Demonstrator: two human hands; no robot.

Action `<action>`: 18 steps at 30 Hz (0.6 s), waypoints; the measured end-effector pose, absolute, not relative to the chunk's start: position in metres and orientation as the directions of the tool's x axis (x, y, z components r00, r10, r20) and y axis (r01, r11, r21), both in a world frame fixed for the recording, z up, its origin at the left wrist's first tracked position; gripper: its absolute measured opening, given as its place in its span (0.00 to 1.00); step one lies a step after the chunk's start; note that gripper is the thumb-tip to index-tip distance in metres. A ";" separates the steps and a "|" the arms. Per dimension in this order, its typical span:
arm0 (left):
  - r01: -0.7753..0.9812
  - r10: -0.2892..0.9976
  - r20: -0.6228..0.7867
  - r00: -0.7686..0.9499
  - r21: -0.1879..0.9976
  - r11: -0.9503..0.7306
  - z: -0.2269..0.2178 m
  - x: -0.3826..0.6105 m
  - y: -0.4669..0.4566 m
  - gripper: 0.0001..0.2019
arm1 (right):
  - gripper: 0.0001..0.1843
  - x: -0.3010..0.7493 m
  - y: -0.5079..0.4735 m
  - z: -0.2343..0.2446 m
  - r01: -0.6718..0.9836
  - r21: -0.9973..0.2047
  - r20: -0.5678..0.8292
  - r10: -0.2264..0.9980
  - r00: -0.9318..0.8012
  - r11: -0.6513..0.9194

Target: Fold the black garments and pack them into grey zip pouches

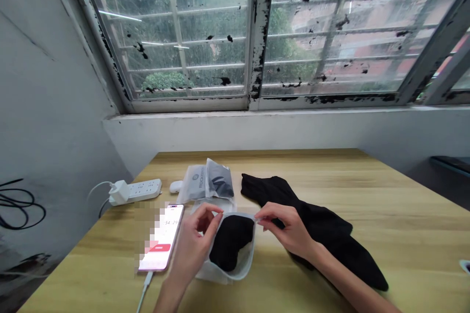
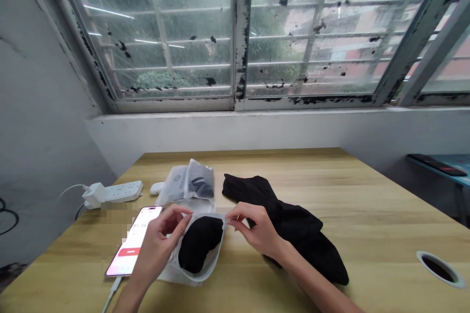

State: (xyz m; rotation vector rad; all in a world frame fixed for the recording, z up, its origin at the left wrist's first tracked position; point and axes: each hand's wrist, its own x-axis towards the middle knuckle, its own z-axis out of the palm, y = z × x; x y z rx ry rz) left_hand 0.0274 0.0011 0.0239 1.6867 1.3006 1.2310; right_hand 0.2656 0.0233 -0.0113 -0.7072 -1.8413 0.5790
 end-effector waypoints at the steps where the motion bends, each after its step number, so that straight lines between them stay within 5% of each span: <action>1: 0.374 0.951 0.301 0.063 0.877 -0.302 0.026 0.024 0.002 0.12 | 0.07 0.265 0.023 -0.012 0.194 -0.715 0.626 0.739 -0.248 0.671; 8: 0.522 0.874 0.449 0.185 0.709 -0.475 0.035 0.003 -0.010 0.10 | 0.16 0.262 0.021 -0.009 0.115 -0.865 0.480 0.872 -0.096 0.489; 13: 0.550 0.806 0.480 0.347 0.591 -0.590 0.020 -0.006 -0.020 0.13 | 0.14 0.263 0.020 -0.008 0.122 -0.857 0.494 0.866 -0.083 0.500; 16: 0.564 0.782 0.528 0.330 0.554 -0.612 0.014 -0.006 -0.017 0.04 | 0.12 0.268 0.021 -0.006 0.173 -0.812 0.548 0.830 -0.105 0.558; 18: 0.587 0.768 0.571 0.289 0.528 -0.614 0.015 -0.005 -0.013 0.09 | 0.12 0.273 0.023 -0.004 0.222 -0.762 0.598 0.792 -0.121 0.609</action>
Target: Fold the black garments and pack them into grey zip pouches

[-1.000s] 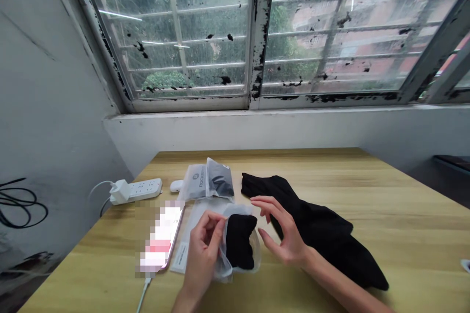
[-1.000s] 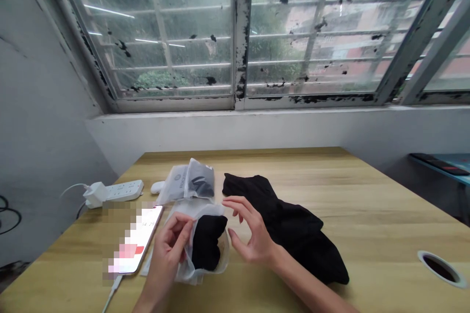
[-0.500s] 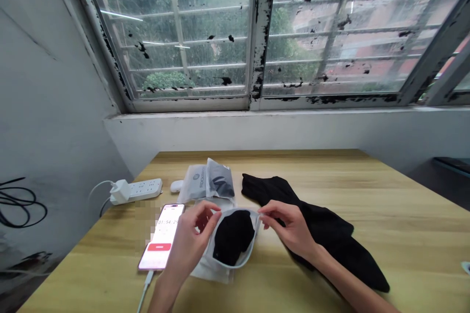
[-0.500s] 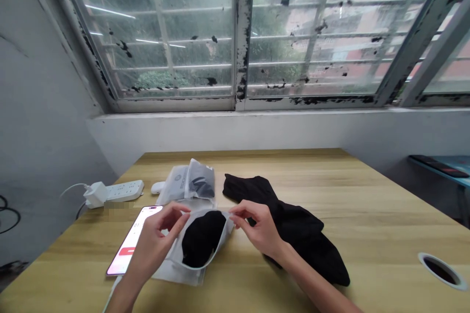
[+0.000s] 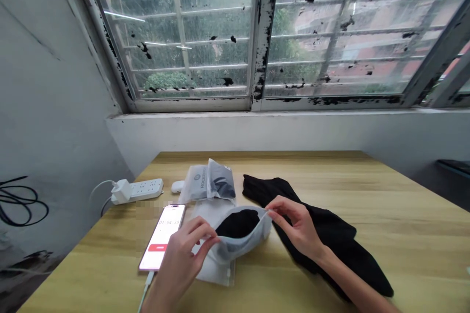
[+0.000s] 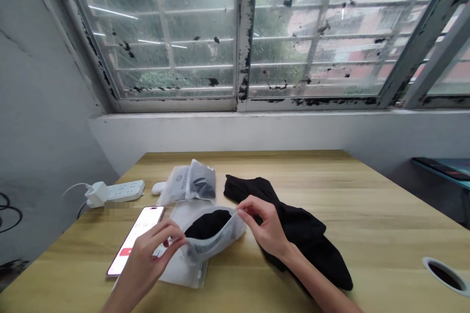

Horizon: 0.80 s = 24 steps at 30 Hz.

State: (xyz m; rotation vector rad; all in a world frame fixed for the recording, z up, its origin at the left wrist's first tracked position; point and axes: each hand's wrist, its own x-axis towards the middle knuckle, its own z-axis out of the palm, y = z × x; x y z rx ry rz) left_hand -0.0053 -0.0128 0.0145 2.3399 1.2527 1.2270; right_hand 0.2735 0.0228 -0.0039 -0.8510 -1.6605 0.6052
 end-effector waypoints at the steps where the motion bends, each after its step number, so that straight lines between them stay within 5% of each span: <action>1: 0.598 0.762 0.587 0.274 0.517 -0.613 0.016 -0.005 -0.011 0.10 | 0.12 0.276 0.024 -0.003 0.245 -0.735 0.621 0.773 -0.132 0.633; 7: 0.603 0.775 0.542 0.326 0.512 -0.612 0.018 -0.005 -0.009 0.03 | 0.07 0.280 0.021 0.000 0.239 -0.630 0.690 0.674 -0.264 0.739; 9: 0.592 0.785 0.496 0.370 0.526 -0.611 0.015 -0.004 -0.010 0.08 | 0.02 0.277 0.018 0.000 0.236 -0.603 0.690 0.647 -0.324 0.762; 13: 0.591 0.801 0.461 0.381 0.545 -0.595 0.009 -0.001 -0.009 0.03 | 0.16 0.274 0.017 -0.002 0.288 -0.499 0.687 0.575 -0.444 0.818; 16: 0.560 0.788 0.482 0.384 0.557 -0.613 0.008 0.001 -0.006 0.08 | 0.16 0.274 0.018 -0.002 0.305 -0.359 0.723 0.469 -0.508 0.882; 19: 0.539 0.757 0.547 0.357 0.541 -0.645 0.011 0.002 -0.004 0.12 | 0.15 0.275 0.019 -0.003 0.335 -0.290 0.776 0.425 -0.466 0.897; 24: 0.548 0.746 0.634 0.204 0.557 -0.623 0.017 0.002 -0.004 0.09 | 0.11 0.275 0.017 -0.004 0.387 -0.397 0.810 0.516 -0.279 0.832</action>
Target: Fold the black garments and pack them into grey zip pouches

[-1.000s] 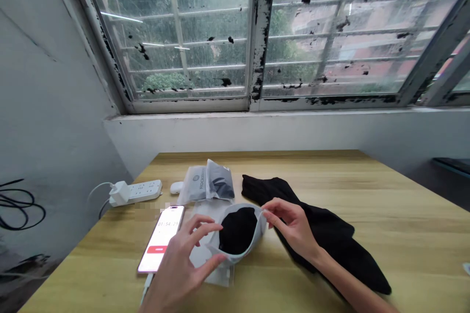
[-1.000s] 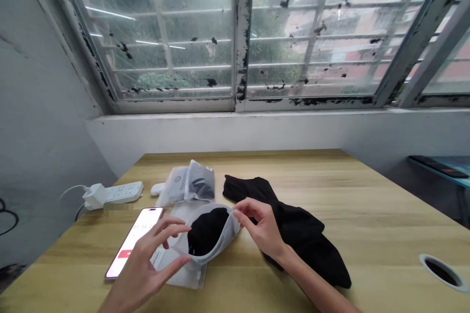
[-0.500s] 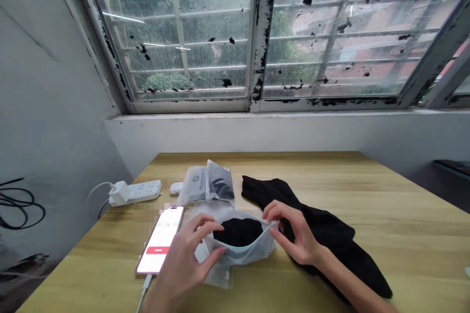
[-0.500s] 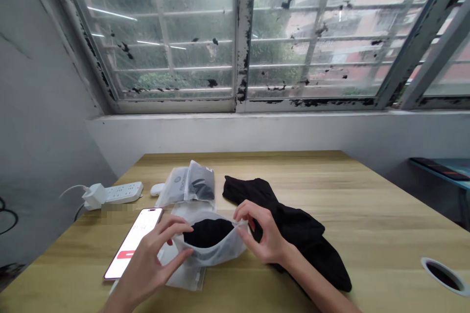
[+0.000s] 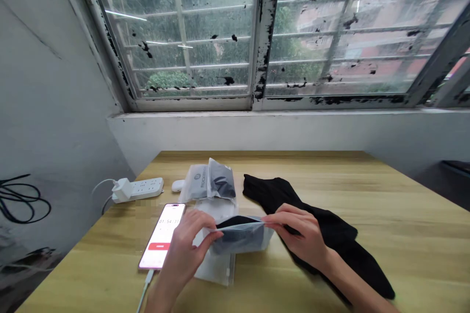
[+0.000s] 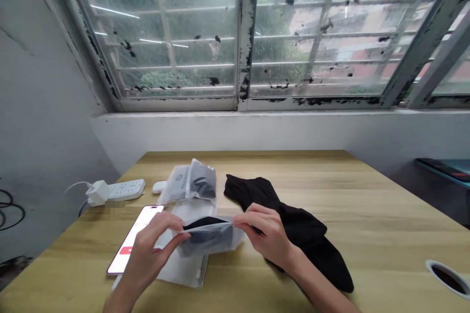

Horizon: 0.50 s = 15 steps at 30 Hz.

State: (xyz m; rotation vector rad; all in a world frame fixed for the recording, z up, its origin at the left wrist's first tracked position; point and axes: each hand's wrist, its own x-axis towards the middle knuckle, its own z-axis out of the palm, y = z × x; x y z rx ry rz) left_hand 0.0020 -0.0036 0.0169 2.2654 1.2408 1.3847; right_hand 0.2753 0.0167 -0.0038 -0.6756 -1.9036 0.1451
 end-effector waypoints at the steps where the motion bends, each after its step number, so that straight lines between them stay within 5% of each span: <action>1: 0.551 0.767 0.622 0.156 0.590 -0.590 0.017 0.003 -0.003 0.08 | 0.10 0.275 0.016 -0.004 0.384 -0.425 0.803 0.537 -0.259 0.820; 6: 0.511 0.849 0.528 0.026 0.723 -0.466 0.012 0.006 0.000 0.09 | 0.07 0.270 0.018 -0.010 0.367 -0.602 0.674 0.698 -0.242 0.709; 15: 0.436 0.884 0.466 -0.044 0.805 -0.403 0.009 -0.003 0.000 0.11 | 0.19 0.277 0.033 -0.018 0.133 -0.921 0.355 0.930 -0.094 0.365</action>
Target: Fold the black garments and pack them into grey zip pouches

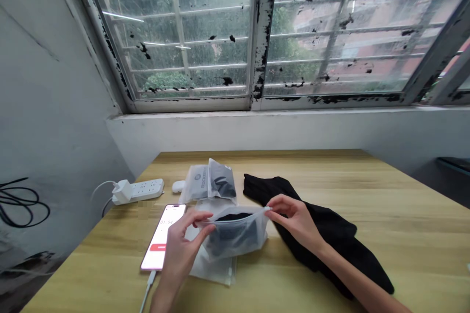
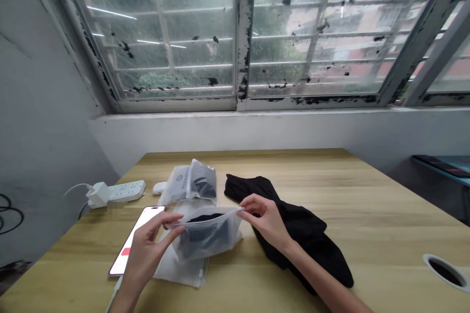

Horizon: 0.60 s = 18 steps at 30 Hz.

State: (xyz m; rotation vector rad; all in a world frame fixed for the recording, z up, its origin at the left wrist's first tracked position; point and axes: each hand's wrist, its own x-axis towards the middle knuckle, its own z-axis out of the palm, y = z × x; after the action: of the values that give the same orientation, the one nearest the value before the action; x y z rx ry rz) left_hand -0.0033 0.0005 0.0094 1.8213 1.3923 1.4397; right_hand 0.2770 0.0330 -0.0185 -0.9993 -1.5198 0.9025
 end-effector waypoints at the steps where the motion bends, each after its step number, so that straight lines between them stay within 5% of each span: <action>1: 0.427 0.884 0.466 -0.050 0.810 -0.403 0.009 -0.004 0.001 0.11 | 0.20 0.277 0.034 -0.019 0.112 -0.926 0.353 0.932 -0.077 0.360; 7: 0.427 0.858 0.512 -0.046 0.786 -0.446 0.010 -0.007 0.003 0.08 | 0.20 0.274 0.034 -0.019 0.093 -0.906 0.416 0.909 0.006 0.414; 18: 0.521 0.804 0.594 0.039 0.674 -0.523 0.016 -0.010 0.006 0.07 | 0.10 0.276 0.026 -0.011 0.203 -0.822 0.516 0.847 -0.127 0.532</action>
State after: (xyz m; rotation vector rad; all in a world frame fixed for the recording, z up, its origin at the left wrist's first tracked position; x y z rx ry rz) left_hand -0.0100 0.0060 0.0160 2.0453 1.3538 1.4786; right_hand 0.2764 0.0263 -0.0109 -0.9062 -1.6383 0.7091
